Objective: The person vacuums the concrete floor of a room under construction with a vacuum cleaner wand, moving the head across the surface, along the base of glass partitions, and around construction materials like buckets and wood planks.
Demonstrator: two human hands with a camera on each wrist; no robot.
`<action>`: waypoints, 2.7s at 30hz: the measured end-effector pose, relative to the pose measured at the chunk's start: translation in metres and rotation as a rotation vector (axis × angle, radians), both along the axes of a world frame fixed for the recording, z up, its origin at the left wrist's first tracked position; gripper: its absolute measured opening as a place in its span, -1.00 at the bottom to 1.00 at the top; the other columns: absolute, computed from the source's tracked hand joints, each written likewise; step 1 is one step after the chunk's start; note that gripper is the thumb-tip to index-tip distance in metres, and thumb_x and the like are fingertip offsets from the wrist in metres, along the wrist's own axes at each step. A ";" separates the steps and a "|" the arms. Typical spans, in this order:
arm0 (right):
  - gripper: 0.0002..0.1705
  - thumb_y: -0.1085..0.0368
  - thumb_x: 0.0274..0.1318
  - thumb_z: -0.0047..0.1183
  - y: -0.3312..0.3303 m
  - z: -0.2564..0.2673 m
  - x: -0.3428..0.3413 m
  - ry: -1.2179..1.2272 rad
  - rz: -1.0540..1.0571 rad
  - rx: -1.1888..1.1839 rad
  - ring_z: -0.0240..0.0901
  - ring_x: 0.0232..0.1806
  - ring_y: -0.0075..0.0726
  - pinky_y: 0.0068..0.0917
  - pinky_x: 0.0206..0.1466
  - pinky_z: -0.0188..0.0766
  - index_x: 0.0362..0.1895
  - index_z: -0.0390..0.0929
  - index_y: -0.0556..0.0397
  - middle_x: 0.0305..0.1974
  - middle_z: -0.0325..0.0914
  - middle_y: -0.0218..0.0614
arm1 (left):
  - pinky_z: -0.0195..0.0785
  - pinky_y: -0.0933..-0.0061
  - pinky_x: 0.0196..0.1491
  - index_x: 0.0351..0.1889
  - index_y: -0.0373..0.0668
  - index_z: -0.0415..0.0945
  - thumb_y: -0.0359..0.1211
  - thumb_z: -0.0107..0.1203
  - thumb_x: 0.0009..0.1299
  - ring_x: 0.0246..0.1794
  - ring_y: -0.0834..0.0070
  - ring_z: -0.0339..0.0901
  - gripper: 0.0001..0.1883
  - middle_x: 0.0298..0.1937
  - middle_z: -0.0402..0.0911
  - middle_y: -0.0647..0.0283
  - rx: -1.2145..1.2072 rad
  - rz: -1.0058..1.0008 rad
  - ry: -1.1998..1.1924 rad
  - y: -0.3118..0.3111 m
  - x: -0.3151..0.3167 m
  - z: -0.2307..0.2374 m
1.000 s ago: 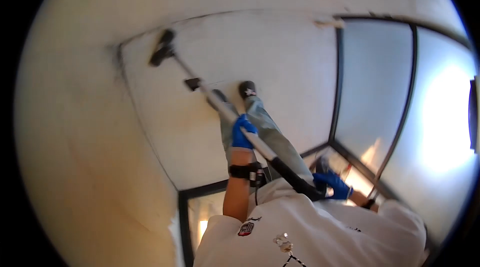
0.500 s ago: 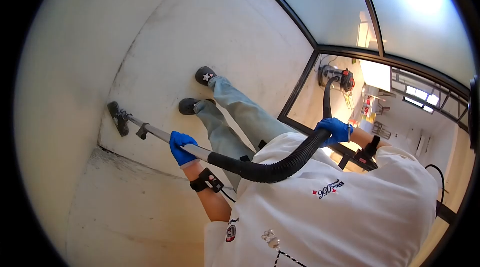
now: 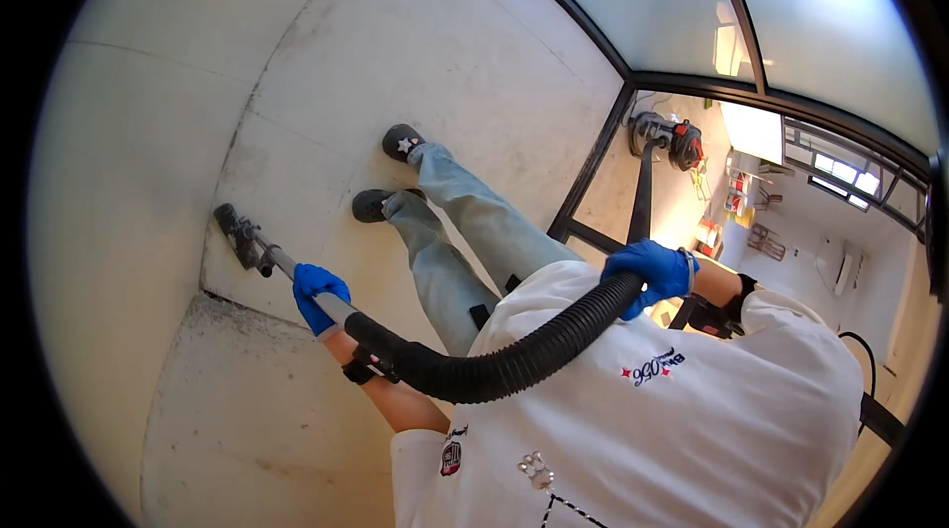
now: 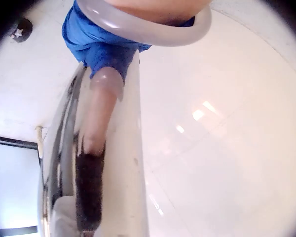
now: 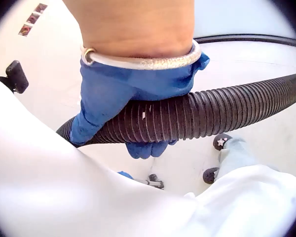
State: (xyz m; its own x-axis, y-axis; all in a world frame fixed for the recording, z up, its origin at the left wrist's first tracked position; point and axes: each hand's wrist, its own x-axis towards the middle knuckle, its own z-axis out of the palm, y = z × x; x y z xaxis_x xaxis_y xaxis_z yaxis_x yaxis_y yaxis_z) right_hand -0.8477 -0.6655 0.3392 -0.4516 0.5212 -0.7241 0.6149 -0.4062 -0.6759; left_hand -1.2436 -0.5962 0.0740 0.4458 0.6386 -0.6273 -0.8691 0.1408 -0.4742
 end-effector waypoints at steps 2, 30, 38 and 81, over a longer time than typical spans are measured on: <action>-0.49 0.07 -0.43 0.24 -0.001 -0.014 -0.001 -0.113 0.083 -0.014 0.38 -0.35 -0.18 -0.41 -0.30 0.29 -0.29 0.39 -0.05 -0.40 0.43 -0.29 | 0.02 0.71 -0.61 -0.73 -0.03 -0.02 -0.48 -0.26 0.21 -0.76 0.71 0.00 -0.71 -0.78 -0.01 0.47 -0.022 -0.013 0.029 -0.002 0.002 0.000; -0.23 0.34 -0.05 -0.06 0.096 -0.017 -0.155 0.137 0.221 0.049 0.25 -0.04 -0.20 -0.52 -0.05 0.17 0.22 -0.20 0.00 -0.02 0.26 -0.11 | 0.05 0.73 -0.72 -0.76 0.03 0.12 -0.44 -0.13 0.10 -0.81 0.73 0.07 -0.75 -0.76 0.09 0.51 -0.007 0.066 0.185 -0.017 0.084 -0.016; -0.27 0.41 -0.07 -0.06 0.079 -0.054 -0.174 -0.035 0.085 -0.401 0.33 -0.56 -0.58 -0.61 -0.45 0.34 0.21 -0.08 -0.20 -0.38 0.41 -0.35 | 0.07 0.57 -0.74 -0.65 -0.04 0.26 -0.28 -0.01 0.12 -0.85 0.56 0.14 -0.82 -0.81 0.20 0.41 -0.239 -0.036 0.432 -0.023 0.074 -0.015; -0.15 0.32 -0.17 0.02 -0.121 0.024 -0.097 -0.200 -1.248 -0.514 0.34 -0.45 -0.54 -0.57 -0.24 0.26 0.22 -0.14 -0.17 -0.38 0.44 -0.29 | 0.29 0.44 -0.73 -0.42 -0.13 0.19 -0.02 0.06 0.08 -0.76 0.45 0.38 -0.58 -0.69 0.40 0.23 0.232 -1.970 0.541 -0.100 0.259 0.035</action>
State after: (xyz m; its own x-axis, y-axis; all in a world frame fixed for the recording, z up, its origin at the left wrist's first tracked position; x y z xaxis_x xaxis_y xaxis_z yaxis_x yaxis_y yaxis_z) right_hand -0.9447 -0.7862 0.3634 0.2517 0.1558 -0.9552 -0.2746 -0.9349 -0.2249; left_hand -0.9842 -0.6965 0.1086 0.3232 -0.2965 -0.8987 0.4792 0.8702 -0.1148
